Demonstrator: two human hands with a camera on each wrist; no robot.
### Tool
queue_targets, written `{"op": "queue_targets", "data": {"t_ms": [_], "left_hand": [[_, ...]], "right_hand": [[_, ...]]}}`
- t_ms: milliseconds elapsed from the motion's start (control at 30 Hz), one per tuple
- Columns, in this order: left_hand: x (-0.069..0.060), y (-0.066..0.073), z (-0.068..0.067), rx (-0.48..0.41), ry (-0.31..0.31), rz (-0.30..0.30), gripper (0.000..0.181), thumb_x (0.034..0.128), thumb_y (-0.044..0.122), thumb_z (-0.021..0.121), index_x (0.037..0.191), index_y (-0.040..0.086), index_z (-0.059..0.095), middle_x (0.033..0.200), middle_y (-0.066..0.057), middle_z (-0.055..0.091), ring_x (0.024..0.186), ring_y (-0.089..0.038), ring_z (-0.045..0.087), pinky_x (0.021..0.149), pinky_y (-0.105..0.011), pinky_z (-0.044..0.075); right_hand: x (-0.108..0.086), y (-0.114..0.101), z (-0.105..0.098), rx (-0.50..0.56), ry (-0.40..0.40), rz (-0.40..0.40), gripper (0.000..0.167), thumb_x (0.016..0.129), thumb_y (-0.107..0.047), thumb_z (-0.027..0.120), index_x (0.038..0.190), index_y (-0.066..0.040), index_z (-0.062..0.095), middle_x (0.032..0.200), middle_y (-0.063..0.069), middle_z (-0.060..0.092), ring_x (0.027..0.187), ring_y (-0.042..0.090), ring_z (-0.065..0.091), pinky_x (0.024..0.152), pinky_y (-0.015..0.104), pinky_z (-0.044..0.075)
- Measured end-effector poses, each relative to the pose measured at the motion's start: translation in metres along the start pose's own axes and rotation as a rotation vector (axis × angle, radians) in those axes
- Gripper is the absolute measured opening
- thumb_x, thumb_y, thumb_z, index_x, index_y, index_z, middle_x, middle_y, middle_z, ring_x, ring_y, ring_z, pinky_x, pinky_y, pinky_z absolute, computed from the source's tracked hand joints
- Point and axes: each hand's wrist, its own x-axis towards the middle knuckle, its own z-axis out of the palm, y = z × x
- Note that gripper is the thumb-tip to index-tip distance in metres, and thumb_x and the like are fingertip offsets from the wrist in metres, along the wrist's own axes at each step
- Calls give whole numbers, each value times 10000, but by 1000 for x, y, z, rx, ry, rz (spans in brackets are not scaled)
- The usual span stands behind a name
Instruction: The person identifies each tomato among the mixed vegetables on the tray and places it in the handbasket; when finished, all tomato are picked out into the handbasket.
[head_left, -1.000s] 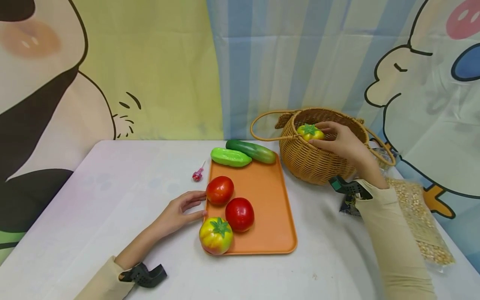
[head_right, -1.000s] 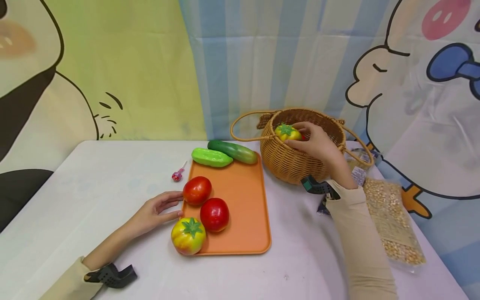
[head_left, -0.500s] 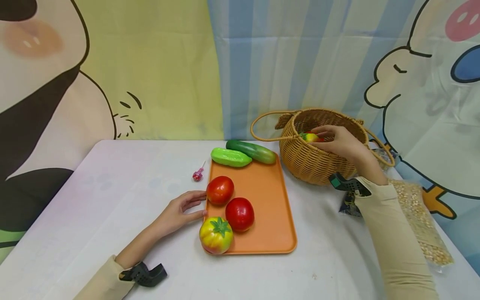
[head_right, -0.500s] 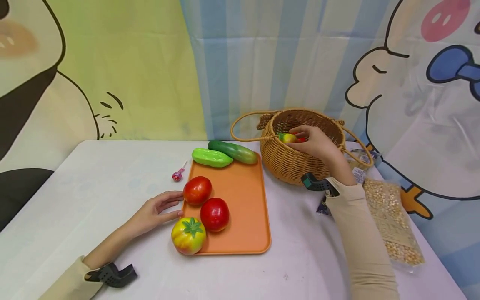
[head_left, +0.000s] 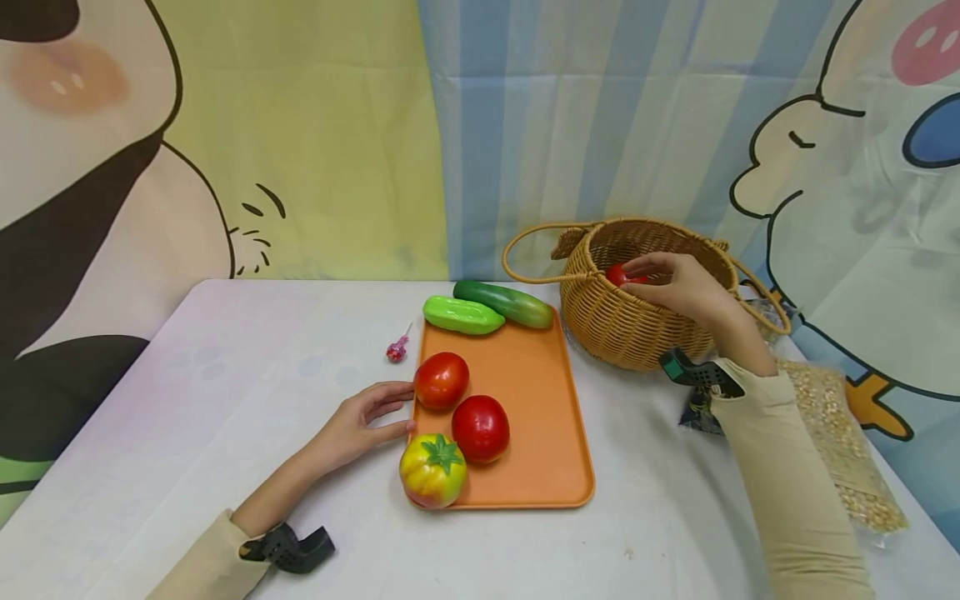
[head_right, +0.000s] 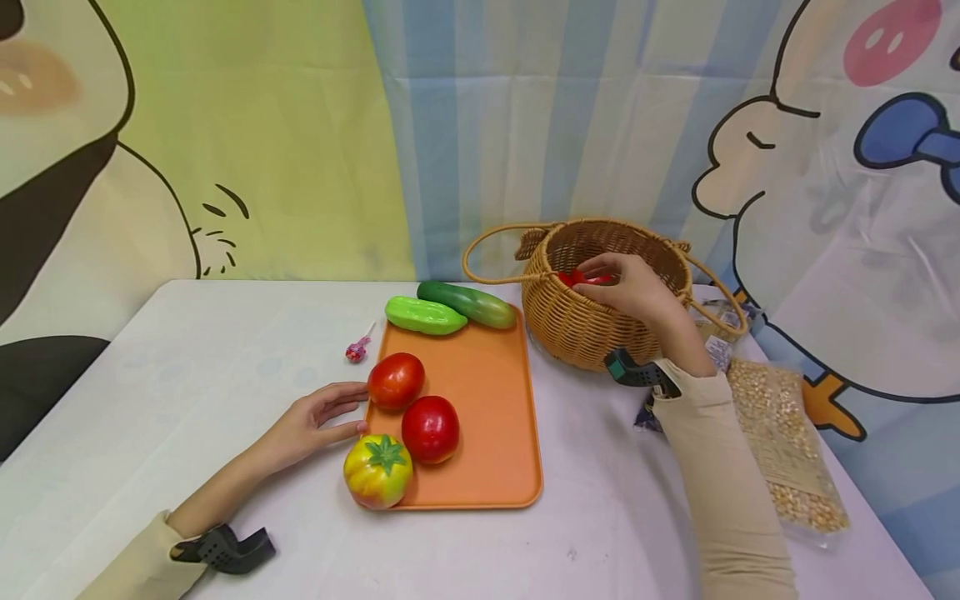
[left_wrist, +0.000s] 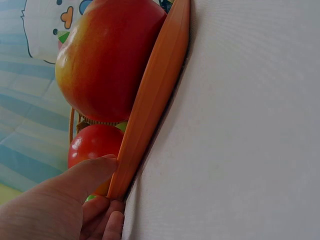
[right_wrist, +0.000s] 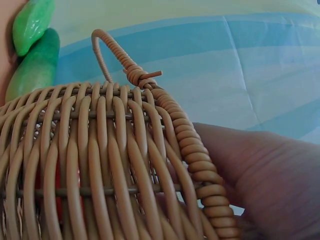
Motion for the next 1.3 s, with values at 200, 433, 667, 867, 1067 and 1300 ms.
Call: {"op": "queue_targets", "data": {"t_ms": [200,433,667,867,1067,1300], "left_hand": [[0,1,-1,6,-3,-6,583,866,133,750,1364,-35,500,1358,-219,547,1243,-356,552,1040,-369,456],[1,2,-2,17,-1,-2,576,865,127,750,1359,-37,505,1349,-218,552,1241,-355,553,1041,-375,452],[1,2,-3,17,0,-1,574,865,133,751,1358,-33,507,1348,-216,555,1238,-355,557,1039,-378,453],[1,2,-4,15,1,7,574,862,123,752,1355,-38,508,1345,-219,554,1236,-362,557,1036,-377,456],[2,0,-2,-2,7,20,573,858,106,752,1354,-41,506,1350,-225,550,1238,-365,554,1037,-371,457],[1,-2,0,8,5,25,569,858,105,753,1352,-37,509,1346,-222,554,1234,-360,559,1035,-371,456]], "right_hand": [[-4,3,2,30,60,12,543,918,-442,655,1323,-90,574,1324,146,551,1098,253,564,794,281,523],[-8,7,6,130,139,-9,463,913,-398,681,1267,-107,615,1172,87,650,948,103,600,729,187,525],[-13,11,10,248,199,-83,403,911,-339,697,1234,-107,633,1109,-67,668,964,36,630,785,145,530],[-16,14,14,316,260,-199,356,918,-220,700,1226,-54,637,1172,-60,640,1042,24,610,833,109,516],[-21,10,14,402,253,-309,346,924,-96,675,1254,-9,619,1196,-12,659,1110,69,608,896,113,499],[-31,6,21,509,225,-406,340,924,-23,651,1261,-7,617,1209,6,657,1117,109,597,884,151,525]]}}
